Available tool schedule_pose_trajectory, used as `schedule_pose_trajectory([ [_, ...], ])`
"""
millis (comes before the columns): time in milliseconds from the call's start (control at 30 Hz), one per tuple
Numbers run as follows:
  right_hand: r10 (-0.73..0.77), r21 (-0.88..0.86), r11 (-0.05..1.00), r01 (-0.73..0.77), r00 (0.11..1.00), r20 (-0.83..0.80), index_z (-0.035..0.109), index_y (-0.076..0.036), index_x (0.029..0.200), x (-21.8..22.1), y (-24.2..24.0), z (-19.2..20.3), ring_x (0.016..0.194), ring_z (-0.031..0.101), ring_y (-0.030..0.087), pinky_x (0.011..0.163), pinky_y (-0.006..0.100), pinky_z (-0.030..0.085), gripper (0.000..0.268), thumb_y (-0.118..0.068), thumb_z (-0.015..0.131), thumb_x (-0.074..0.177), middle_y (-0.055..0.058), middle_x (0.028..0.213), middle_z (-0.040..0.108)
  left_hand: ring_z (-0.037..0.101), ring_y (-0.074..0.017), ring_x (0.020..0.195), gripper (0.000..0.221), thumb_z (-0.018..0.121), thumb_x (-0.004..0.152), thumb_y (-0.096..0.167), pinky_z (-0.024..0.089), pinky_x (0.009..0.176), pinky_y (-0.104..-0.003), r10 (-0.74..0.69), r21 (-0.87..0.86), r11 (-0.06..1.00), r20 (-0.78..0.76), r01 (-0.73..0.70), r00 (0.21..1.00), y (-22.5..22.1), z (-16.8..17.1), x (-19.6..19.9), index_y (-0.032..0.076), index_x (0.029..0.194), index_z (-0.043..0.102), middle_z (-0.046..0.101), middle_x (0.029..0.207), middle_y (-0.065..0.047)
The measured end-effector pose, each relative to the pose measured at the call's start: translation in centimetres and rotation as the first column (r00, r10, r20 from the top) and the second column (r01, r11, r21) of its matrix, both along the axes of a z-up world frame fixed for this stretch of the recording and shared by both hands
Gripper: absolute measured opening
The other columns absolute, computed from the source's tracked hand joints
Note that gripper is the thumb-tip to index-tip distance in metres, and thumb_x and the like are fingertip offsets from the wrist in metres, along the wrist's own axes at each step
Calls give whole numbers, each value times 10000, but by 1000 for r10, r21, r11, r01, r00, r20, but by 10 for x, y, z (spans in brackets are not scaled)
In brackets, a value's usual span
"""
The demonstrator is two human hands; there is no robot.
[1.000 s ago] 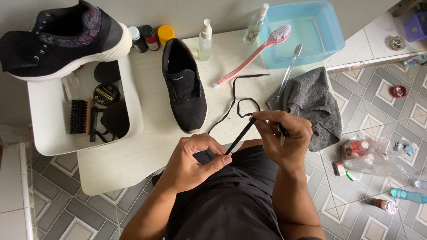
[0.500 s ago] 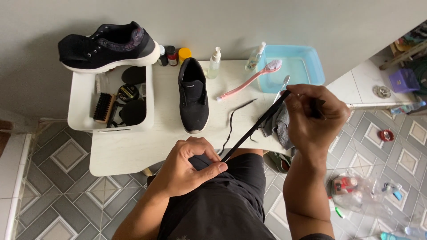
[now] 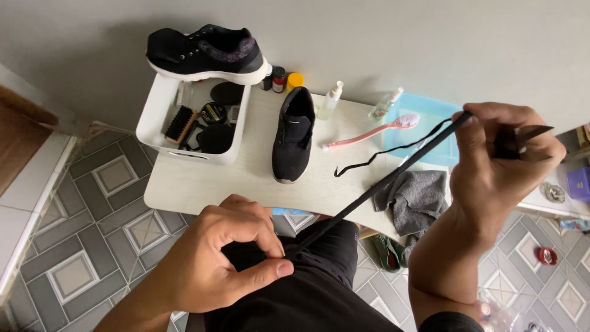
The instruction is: The person uses snips to cut a loose thread on a black shoe, pulls the laces, and handles the shoe to reach different areas.
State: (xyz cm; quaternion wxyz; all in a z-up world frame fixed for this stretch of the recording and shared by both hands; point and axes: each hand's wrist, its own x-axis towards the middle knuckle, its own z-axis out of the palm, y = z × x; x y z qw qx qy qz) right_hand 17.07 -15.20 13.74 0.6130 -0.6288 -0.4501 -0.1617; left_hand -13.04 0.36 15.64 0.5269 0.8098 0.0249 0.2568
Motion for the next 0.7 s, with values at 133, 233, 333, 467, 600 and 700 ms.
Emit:
schedule_pose_trajectory([
  [133, -18, 4, 1000, 19, 974, -226, 688, 25, 1088, 8, 16, -27, 632, 504, 113, 613, 234, 378, 108, -67, 744, 1079, 49, 716, 533, 686, -98, 683, 152, 819, 822, 226, 512, 808, -271, 49, -31, 998, -92, -52, 995, 12, -1, -4, 147, 738, 720, 756, 725, 49],
  [233, -84, -74, 995, 64, 947, -309, 706, -25, 1070, 2, 34, -43, 617, 469, 95, 606, 232, 372, 16, -32, 700, 1057, -15, 669, 443, 697, -90, 695, 168, 815, 826, 241, 540, 751, -239, 72, -102, 991, -127, -85, 989, 25, -16, -5, 131, 737, 726, 756, 729, 34],
  [333, -131, -110, 989, 99, 928, -348, 723, -52, 1053, -4, 43, -56, 614, 435, 68, 602, 215, 344, 17, -37, 720, 1060, -49, 666, 389, 711, -94, 723, 165, 811, 831, 241, 554, 739, -228, 57, -159, 984, -141, -80, 988, 38, -34, -4, 125, 752, 723, 766, 758, 19],
  [467, -201, -165, 975, 149, 911, -361, 734, -80, 1047, -18, 47, -57, 674, 300, 27, 647, 209, 257, 35, -58, 748, 1070, -86, 710, 330, 717, -103, 746, 113, 768, 880, 191, 563, 749, -232, -34, -212, 977, -93, 14, 995, 52, -46, 1, 109, 804, 751, 771, 783, 2],
  [600, -280, -207, 955, 214, 884, -374, 733, -71, 1068, -22, 45, -55, 647, 315, 17, 622, 200, 264, 86, 1, 688, 1050, -86, 700, 358, 685, -102, 706, 134, 714, 914, 197, 540, 736, -250, -101, -187, 979, -100, 81, 990, 63, -51, 11, 107, 820, 744, 752, 746, 14],
  [700, -347, -233, 932, 278, 870, -350, 732, -75, 1065, -19, 40, -54, 632, 340, 24, 596, 204, 263, 85, 8, 717, 1062, -74, 706, 410, 651, -75, 624, 177, 679, 937, 234, 527, 796, -276, -102, -153, 985, -111, 85, 989, 71, -55, 20, 103, 826, 723, 706, 621, 43],
])
